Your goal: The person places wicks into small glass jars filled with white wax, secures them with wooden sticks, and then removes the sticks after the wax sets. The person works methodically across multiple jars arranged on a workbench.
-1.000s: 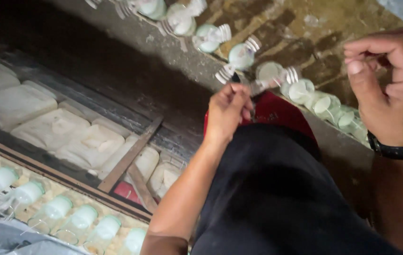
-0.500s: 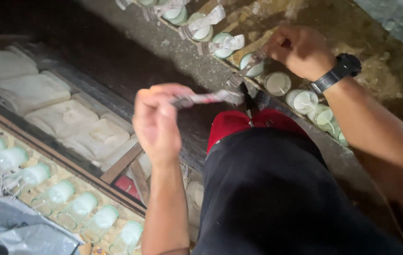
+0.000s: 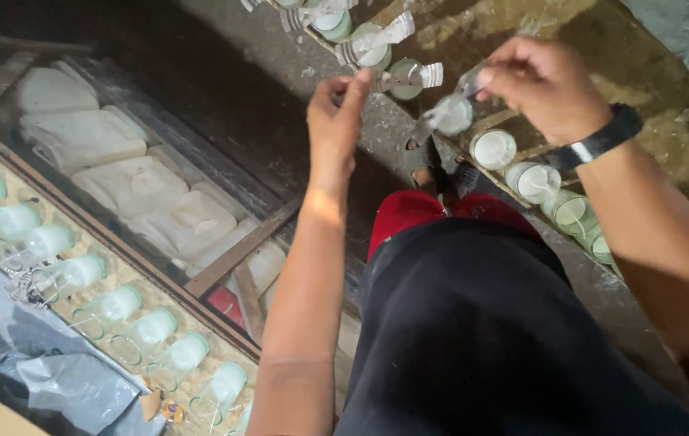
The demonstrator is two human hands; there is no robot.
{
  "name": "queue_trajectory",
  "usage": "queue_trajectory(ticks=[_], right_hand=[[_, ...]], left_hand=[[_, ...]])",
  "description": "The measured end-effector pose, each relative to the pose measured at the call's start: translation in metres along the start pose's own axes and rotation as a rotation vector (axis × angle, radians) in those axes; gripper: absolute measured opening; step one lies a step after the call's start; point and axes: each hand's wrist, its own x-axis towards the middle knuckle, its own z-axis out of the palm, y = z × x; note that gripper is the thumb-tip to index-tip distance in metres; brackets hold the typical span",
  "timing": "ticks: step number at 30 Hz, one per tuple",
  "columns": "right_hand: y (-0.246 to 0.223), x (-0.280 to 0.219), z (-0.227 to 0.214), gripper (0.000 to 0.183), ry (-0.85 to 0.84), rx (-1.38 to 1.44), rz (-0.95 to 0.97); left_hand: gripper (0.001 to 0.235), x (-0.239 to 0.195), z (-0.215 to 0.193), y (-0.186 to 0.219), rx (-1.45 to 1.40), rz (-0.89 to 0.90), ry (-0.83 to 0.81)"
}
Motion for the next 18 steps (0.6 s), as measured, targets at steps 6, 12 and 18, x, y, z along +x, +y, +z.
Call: queue_trajectory(ticks=[6, 12, 18], right_hand=[[0.008, 0.008, -0.02, 0.015, -0.1, 0.697, -0.226], [0.006, 0.029, -0.018, 0.012, 0.058, 0.834, 0.136], [-0.028, 0.056, 0.017, 0.011, -0.042, 0.396, 0.17]], left_hand=[[0.015, -0.001, 0.017, -0.009, -0.118, 0.036, -0.045], [0.005, -0.013, 0.002, 0.004, -0.562, 0.164, -0.222], [0.007, -0.004, -0.04, 0.016, -0.73, 0.024, 0.058]])
